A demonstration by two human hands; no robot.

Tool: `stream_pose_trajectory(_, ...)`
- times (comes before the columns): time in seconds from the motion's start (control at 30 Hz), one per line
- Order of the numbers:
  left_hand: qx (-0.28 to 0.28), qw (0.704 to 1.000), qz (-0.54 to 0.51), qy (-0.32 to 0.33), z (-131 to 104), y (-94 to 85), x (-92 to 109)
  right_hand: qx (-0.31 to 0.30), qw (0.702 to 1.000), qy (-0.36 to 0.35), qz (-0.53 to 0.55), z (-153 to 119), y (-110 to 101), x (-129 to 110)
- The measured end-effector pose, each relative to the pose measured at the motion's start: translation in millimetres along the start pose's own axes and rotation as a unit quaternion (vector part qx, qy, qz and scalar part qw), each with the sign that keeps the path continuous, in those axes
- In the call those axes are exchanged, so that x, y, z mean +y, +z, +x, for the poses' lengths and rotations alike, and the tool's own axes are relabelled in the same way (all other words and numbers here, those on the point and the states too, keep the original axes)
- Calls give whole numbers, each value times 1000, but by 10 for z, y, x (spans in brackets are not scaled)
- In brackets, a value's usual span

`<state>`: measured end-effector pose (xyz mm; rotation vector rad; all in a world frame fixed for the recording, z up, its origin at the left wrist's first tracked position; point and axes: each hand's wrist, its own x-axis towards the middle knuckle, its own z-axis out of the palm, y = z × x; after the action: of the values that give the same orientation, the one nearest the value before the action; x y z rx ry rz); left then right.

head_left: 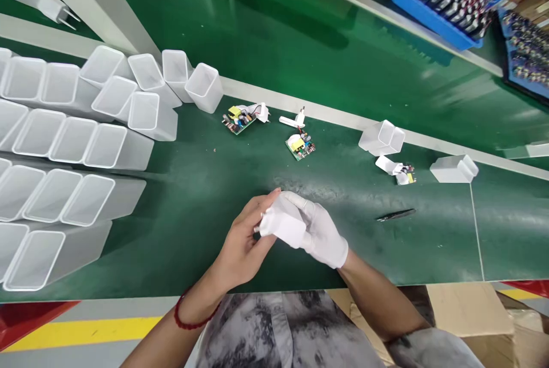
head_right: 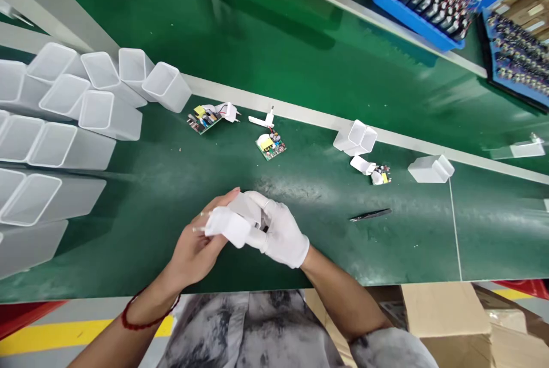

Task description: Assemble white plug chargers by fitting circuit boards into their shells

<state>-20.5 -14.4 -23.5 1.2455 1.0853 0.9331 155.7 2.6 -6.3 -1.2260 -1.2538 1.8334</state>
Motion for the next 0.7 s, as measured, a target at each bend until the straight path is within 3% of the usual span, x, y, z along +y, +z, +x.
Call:
stream_pose_trajectory(0.2,-15,995,-20,-95,20,-33,64,-3,996,32,80,19,22,21)
stream_pose_trajectory(0.5,-27,1000,-9,-11,-34,49,82,16,999,10,46,-15,66,-135)
stream_pose_trajectory(0.7,-2,999,-38,-33,17,91,97,7,998,26,63,-9,29,-113)
